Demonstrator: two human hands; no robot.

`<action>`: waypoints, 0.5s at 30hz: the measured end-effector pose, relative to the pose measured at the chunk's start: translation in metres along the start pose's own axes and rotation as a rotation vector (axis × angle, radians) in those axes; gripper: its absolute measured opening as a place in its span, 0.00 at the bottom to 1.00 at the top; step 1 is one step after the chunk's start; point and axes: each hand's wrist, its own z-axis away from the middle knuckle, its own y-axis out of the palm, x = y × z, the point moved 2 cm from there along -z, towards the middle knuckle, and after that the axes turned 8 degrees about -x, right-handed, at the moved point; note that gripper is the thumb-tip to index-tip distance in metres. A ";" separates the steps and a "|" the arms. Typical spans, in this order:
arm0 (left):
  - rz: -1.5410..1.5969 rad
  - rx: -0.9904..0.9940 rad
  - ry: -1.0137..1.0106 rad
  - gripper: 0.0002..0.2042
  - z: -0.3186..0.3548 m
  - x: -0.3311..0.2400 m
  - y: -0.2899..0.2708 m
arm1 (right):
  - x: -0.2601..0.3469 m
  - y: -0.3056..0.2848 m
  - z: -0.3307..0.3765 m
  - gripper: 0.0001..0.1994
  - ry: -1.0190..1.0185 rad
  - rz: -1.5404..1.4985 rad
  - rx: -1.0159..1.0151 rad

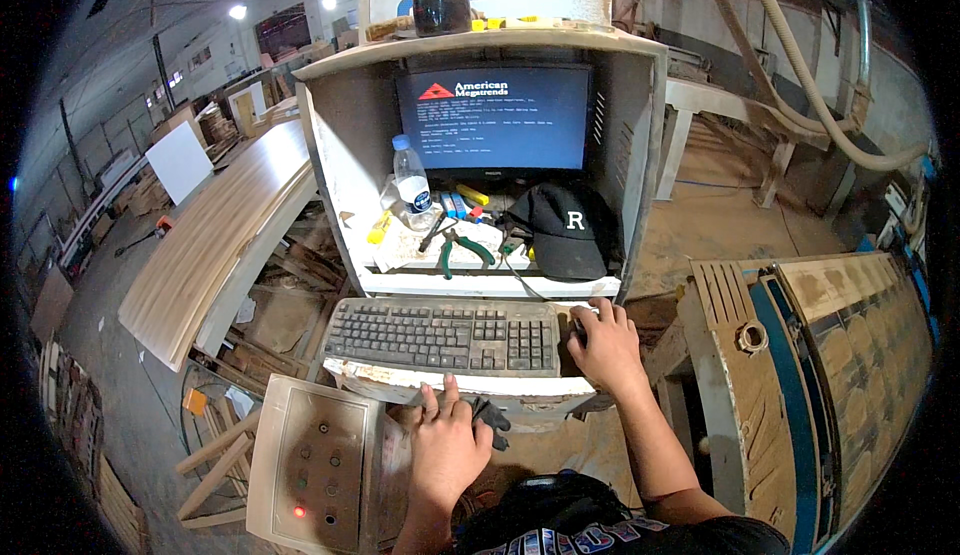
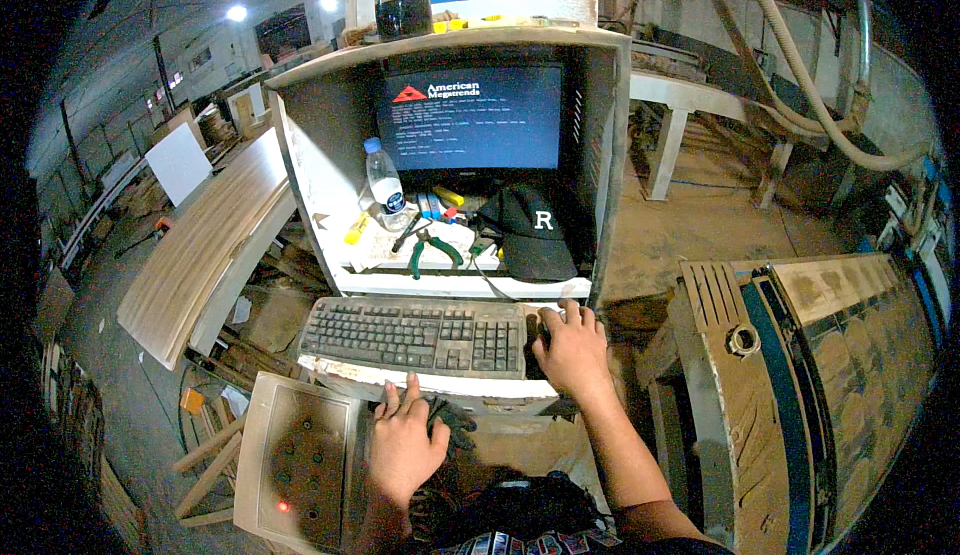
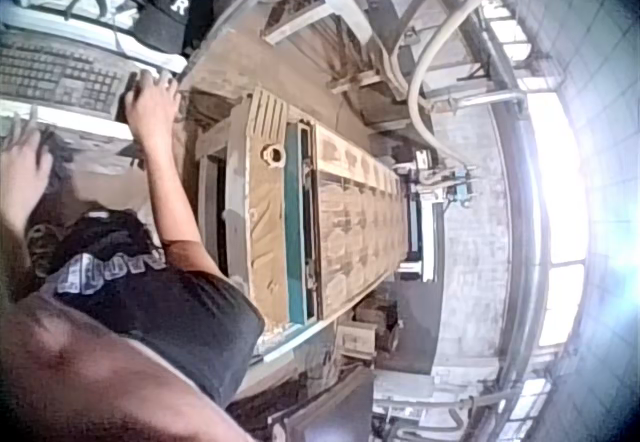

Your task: The person operates a computer console for a woodworking machine by using a keyboard and mouse to interact with software and pressing buttons on a control unit while holding a glove.

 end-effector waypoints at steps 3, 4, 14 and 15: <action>0.003 0.000 0.002 0.23 0.000 0.000 0.001 | -0.001 0.000 0.001 0.26 -0.001 0.005 -0.002; 0.004 -0.003 0.005 0.23 0.001 0.001 0.001 | -0.001 0.000 0.001 0.27 -0.003 0.010 -0.002; 0.031 -0.004 0.004 0.23 0.000 0.002 0.002 | -0.001 0.001 0.001 0.27 0.010 0.005 0.010; 0.038 -0.010 0.002 0.23 0.001 0.002 0.003 | -0.001 0.001 0.001 0.27 0.004 0.005 0.007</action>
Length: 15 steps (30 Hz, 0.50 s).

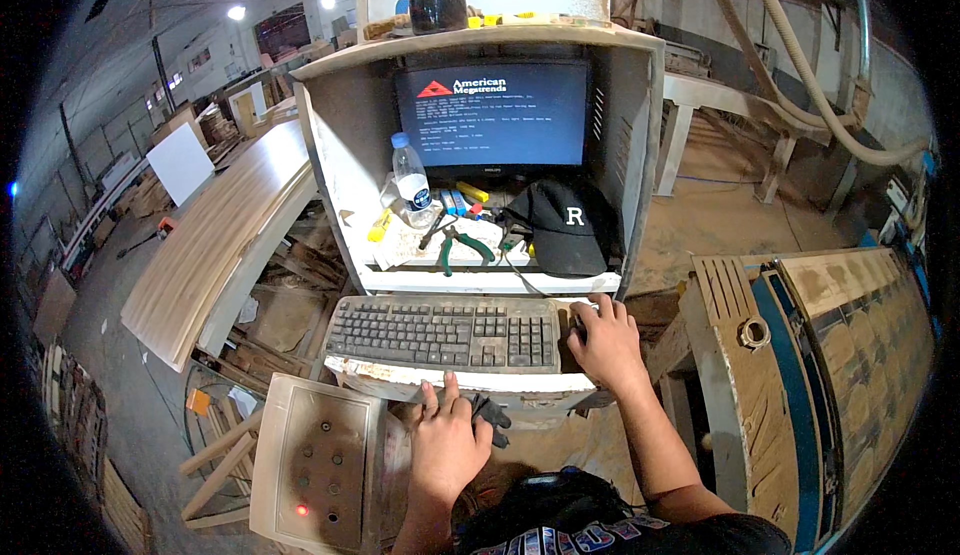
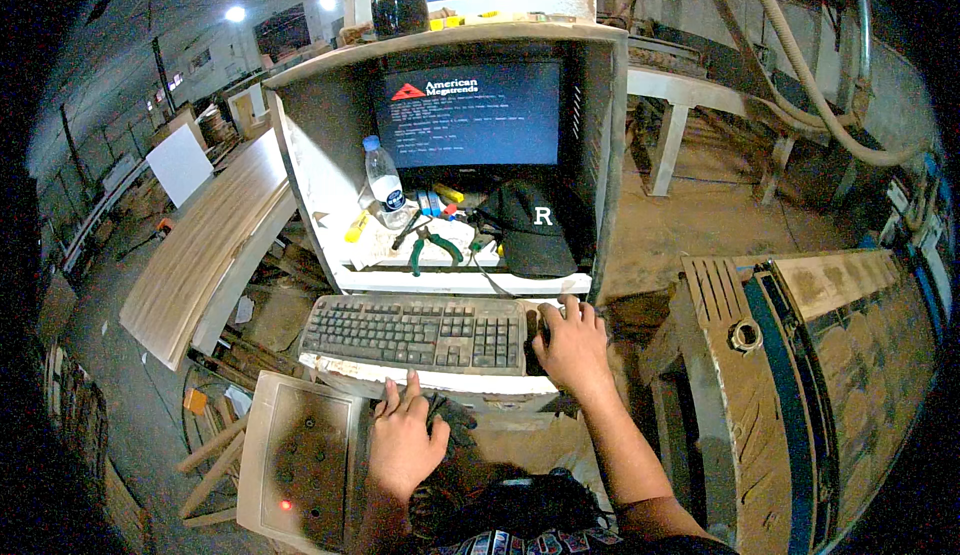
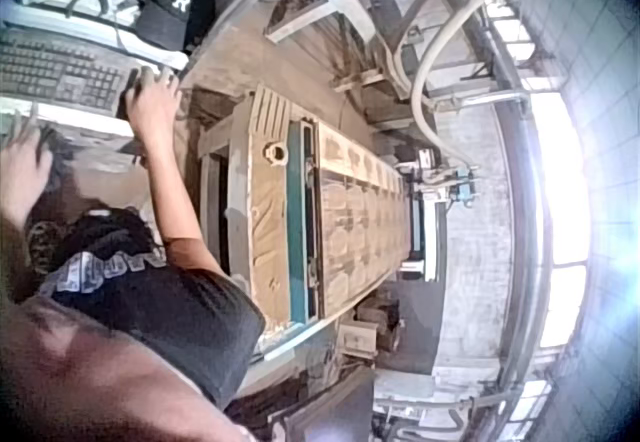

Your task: The person operates a computer console for a woodworking machine by using a keyboard and mouse to interact with software and pressing buttons on a control unit while holding a glove.

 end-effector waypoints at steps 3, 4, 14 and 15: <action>-0.005 0.000 0.000 0.23 0.000 0.000 0.000 | 0.001 -0.001 0.000 0.27 -0.005 0.004 0.000; -0.016 0.006 0.002 0.23 0.000 0.000 -0.001 | 0.001 0.000 0.000 0.27 -0.004 0.008 0.003; -0.005 0.006 -0.005 0.24 -0.001 0.000 -0.003 | -0.001 0.003 0.000 0.27 -0.016 0.017 -0.015; -0.003 0.009 -0.003 0.25 -0.001 -0.001 -0.004 | -0.001 0.003 -0.001 0.27 -0.014 0.015 -0.010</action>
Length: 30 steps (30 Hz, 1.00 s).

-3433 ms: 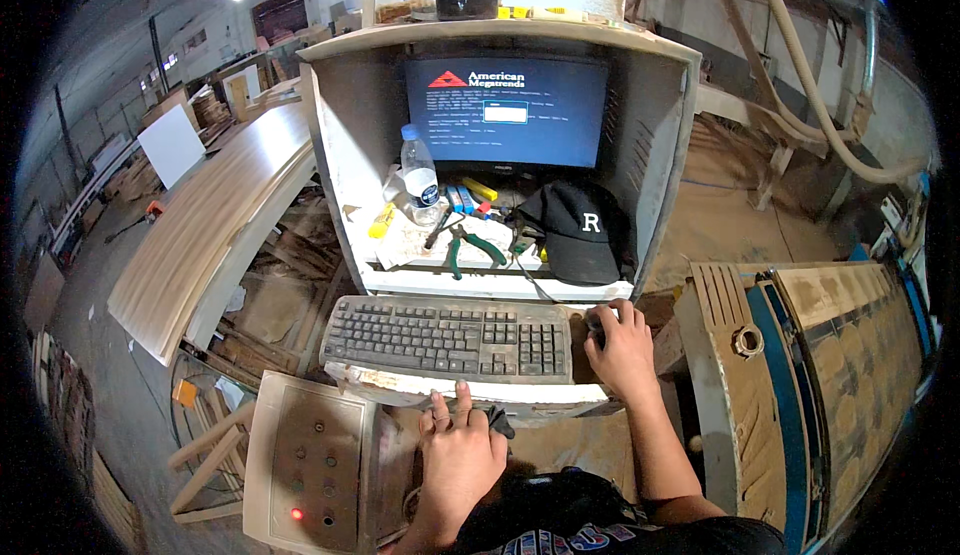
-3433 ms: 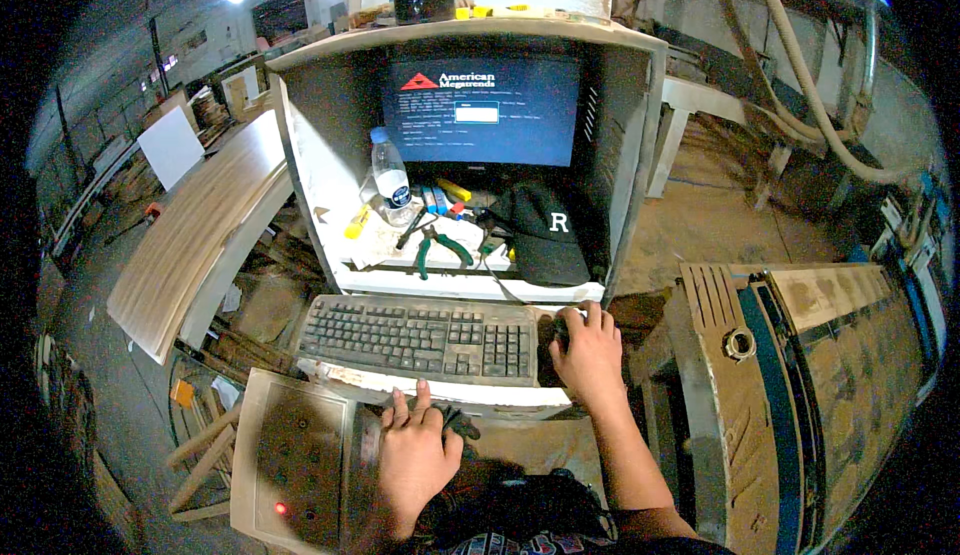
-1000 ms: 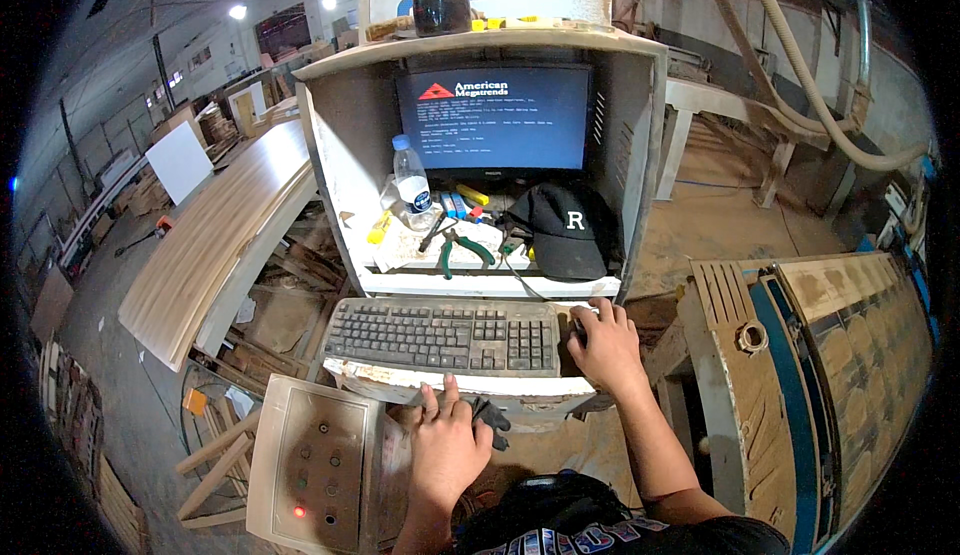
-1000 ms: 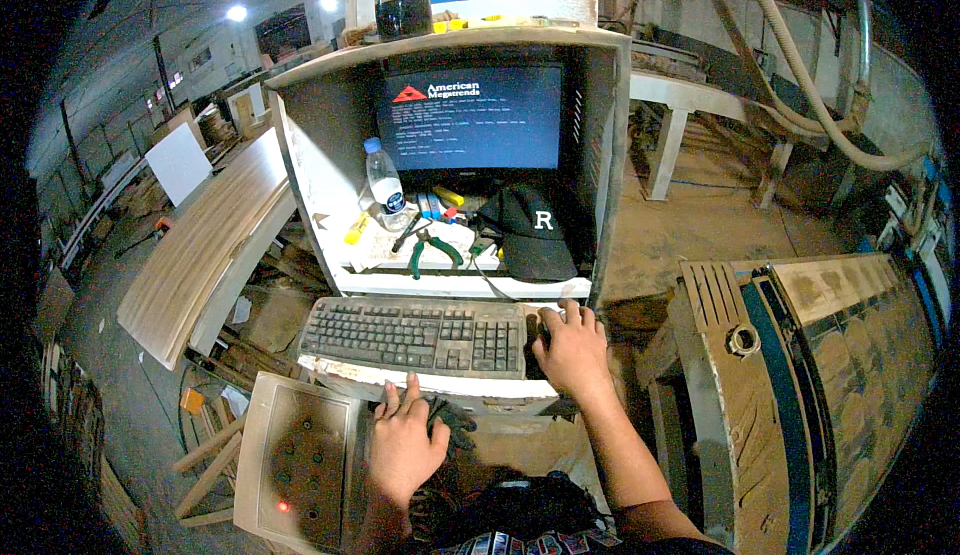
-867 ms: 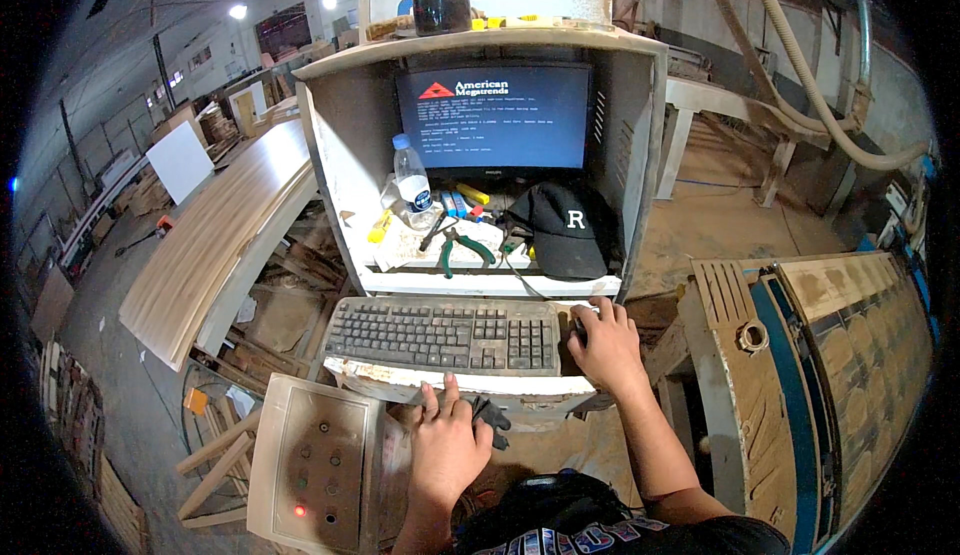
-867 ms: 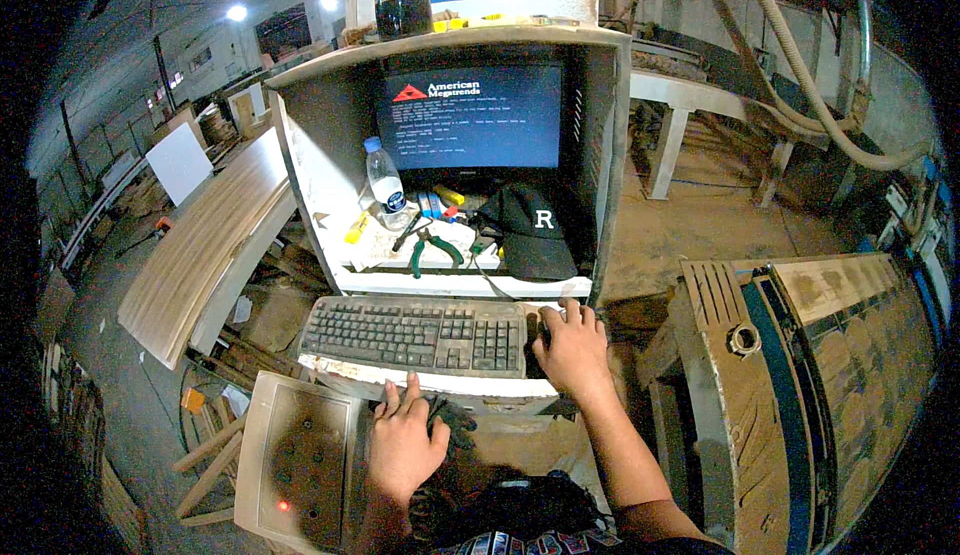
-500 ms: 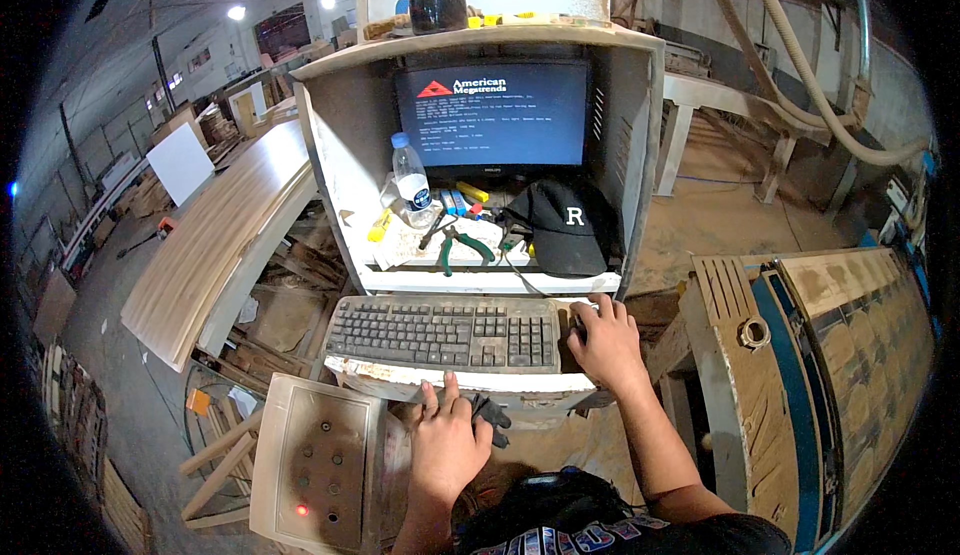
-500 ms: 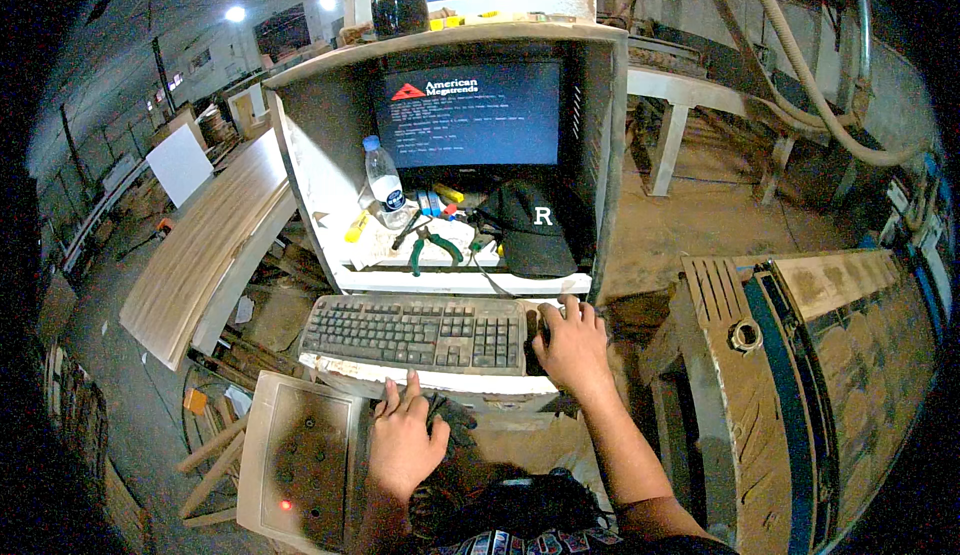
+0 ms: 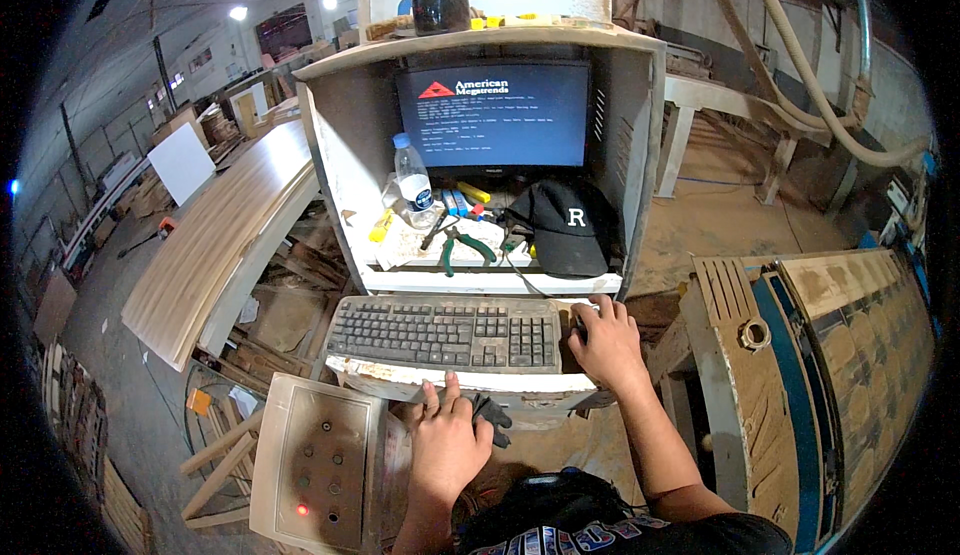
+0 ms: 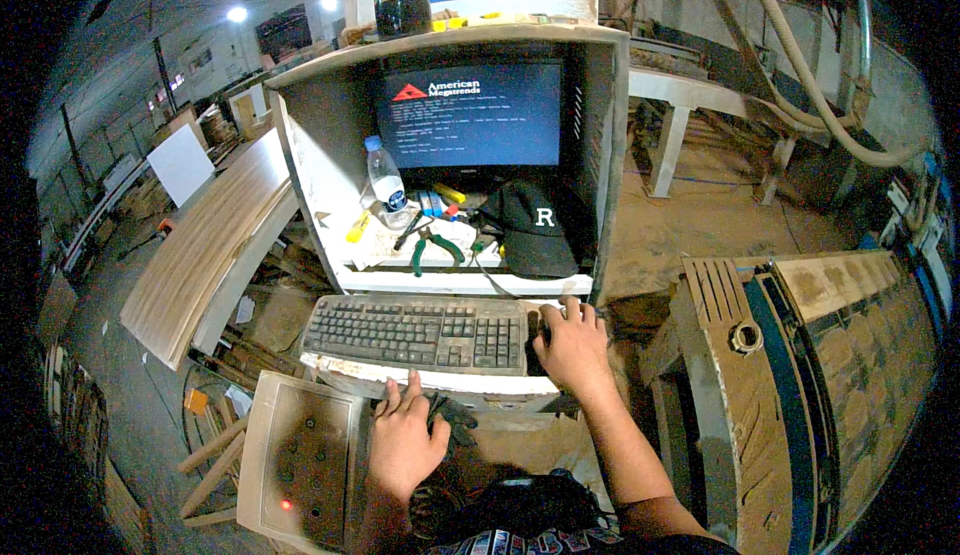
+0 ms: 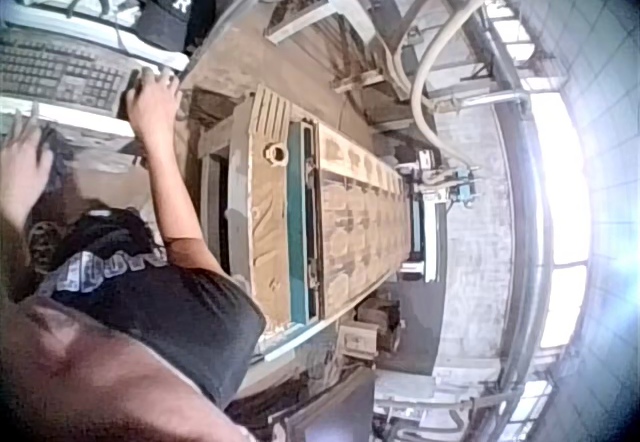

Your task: The person operates a computer console for a woodworking machine by using a keyboard and mouse to interact with software and pressing buttons on a control unit while holding a glove.

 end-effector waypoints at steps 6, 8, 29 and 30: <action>0.002 0.000 0.002 0.25 0.000 -0.001 -0.001 | -0.001 0.002 0.000 0.28 0.005 -0.006 0.013; 0.001 -0.004 0.002 0.25 0.000 0.000 0.000 | -0.001 0.002 0.000 0.28 0.007 -0.006 0.017; 0.019 0.009 -0.015 0.24 0.000 0.000 0.000 | -0.001 0.000 0.000 0.27 0.012 -0.002 0.024; 0.018 0.006 -0.015 0.24 0.000 0.000 0.000 | 0.000 -0.001 0.000 0.27 0.015 -0.007 0.028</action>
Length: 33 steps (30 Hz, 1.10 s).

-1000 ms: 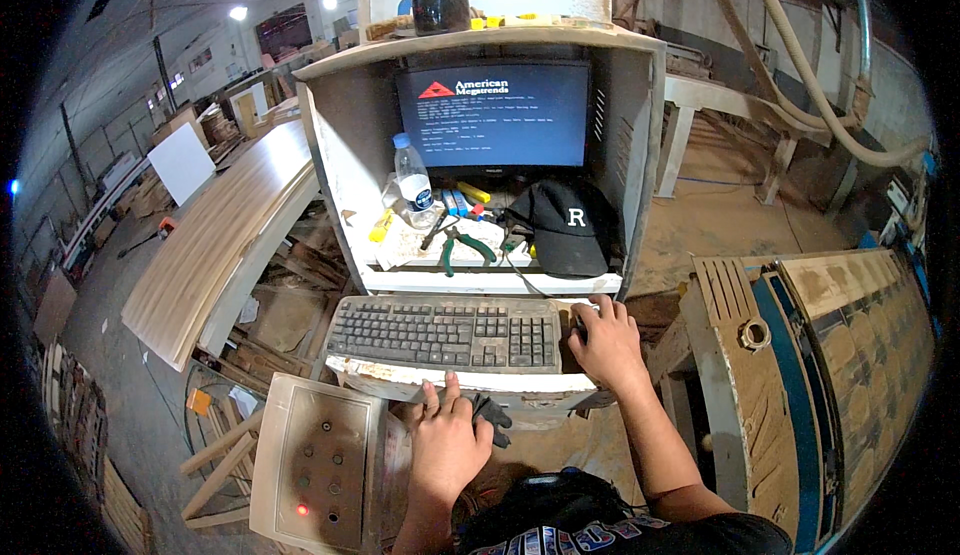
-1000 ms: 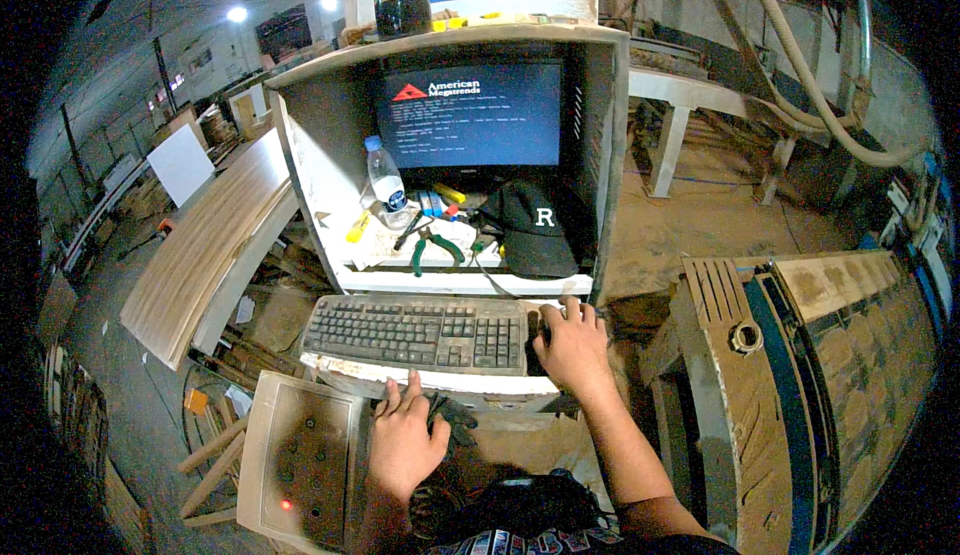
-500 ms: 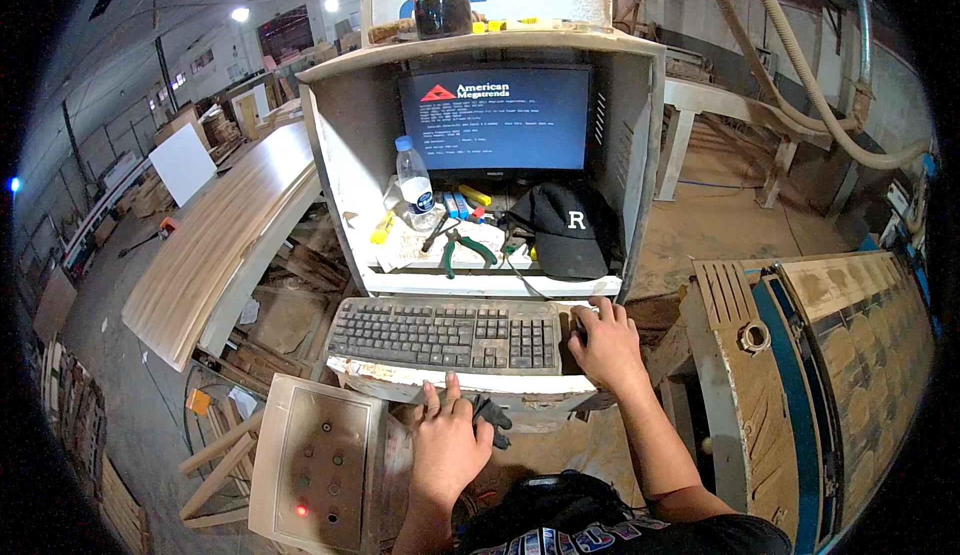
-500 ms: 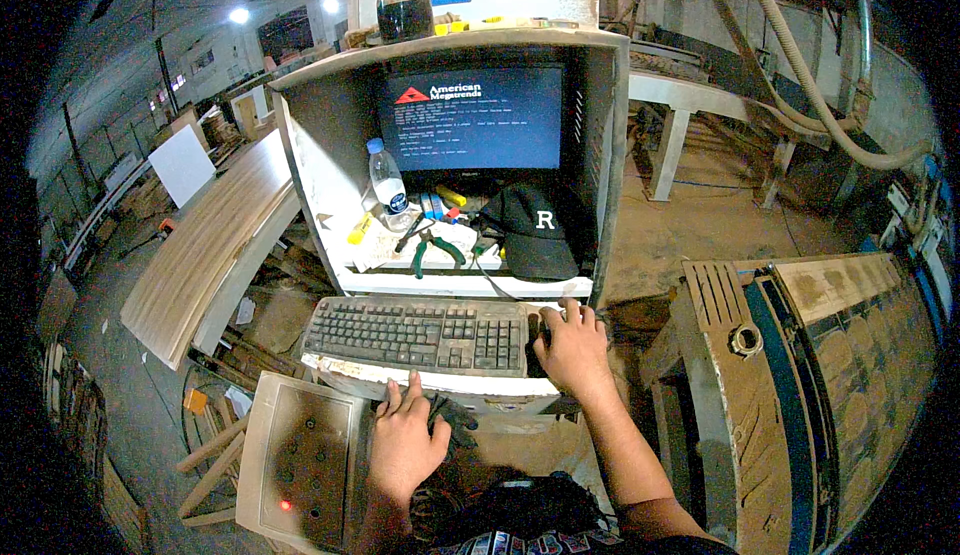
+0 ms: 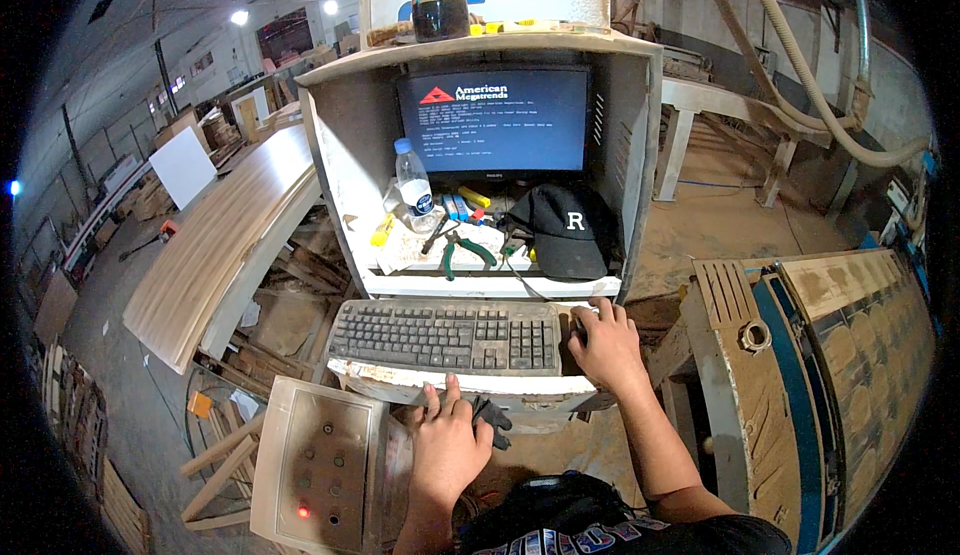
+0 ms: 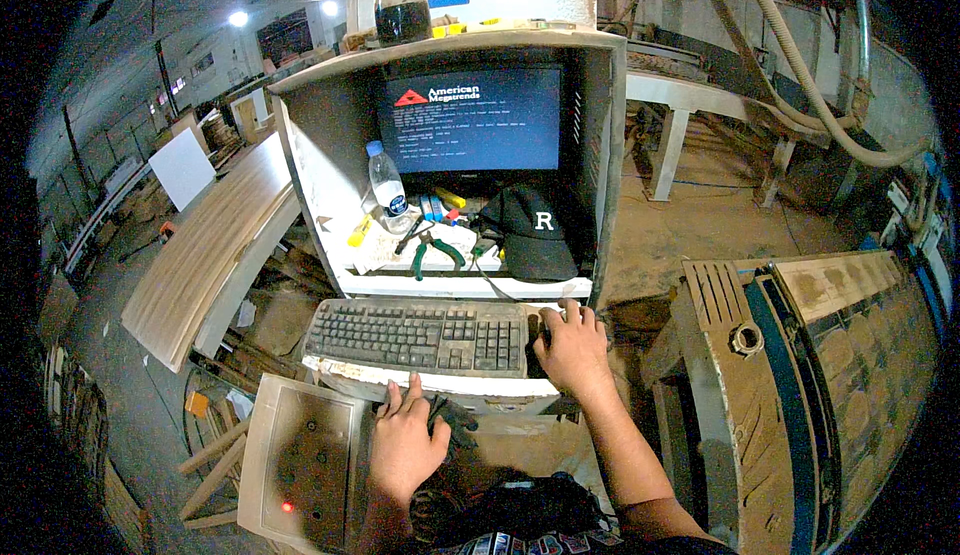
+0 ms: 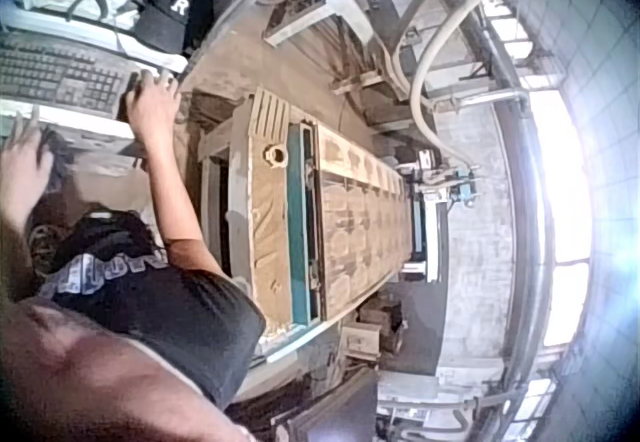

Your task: The person operates a computer console for a woodworking machine by using a keyboard and mouse to interact with software and pressing buttons on a control unit while holding a glove.

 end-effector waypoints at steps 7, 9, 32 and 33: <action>-0.010 -0.008 0.004 0.23 0.001 0.002 0.003 | 0.000 0.001 0.000 0.27 -0.005 -0.015 -0.006; -0.010 -0.012 0.003 0.23 0.001 0.002 0.003 | 0.000 0.002 0.000 0.27 -0.006 -0.002 -0.011; 0.006 -0.024 -0.001 0.23 0.000 0.000 0.002 | -0.001 0.002 0.001 0.26 -0.003 -0.029 -0.018; 0.006 -0.030 0.002 0.23 0.000 0.000 0.002 | -0.001 0.002 0.001 0.26 -0.007 -0.034 -0.026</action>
